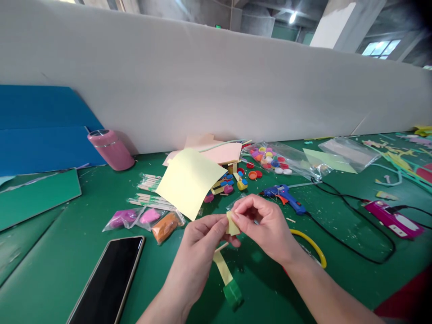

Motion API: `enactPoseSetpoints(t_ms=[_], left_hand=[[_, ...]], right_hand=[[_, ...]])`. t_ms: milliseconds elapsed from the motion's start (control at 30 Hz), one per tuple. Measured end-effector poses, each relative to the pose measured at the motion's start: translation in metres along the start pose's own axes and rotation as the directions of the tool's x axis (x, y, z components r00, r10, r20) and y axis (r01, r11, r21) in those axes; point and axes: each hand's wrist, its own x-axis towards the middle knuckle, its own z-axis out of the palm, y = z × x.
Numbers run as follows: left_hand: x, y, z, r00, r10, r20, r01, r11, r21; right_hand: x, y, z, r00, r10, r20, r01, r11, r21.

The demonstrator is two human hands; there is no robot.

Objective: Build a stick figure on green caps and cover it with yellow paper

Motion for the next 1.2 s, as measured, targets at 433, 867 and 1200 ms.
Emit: enactPoseSetpoints(t_ms=[433,867,1200], left_hand=[[-0.0052,0.0046,0.0042,0.999,0.031,-0.013,-0.028,0.978,0.207],[-0.0021,0.0021,0.0072,0.998,0.054,-0.026,-0.046,0.971,0.235],[0.0,-0.0032,0.0046,0.999,0.034,-0.002,-0.033,0.987,0.157]], right_hand=[[0.0017,0.0009,0.0012,0.999,0.041,-0.029,-0.034,0.978,0.206],[0.0042,-0.0019,0.0047,0.994,0.086,-0.064,-0.069,0.97,0.232],[0.0044,-0.0043,0.0052,0.996,0.078,-0.032,-0.069,0.972,0.223]])
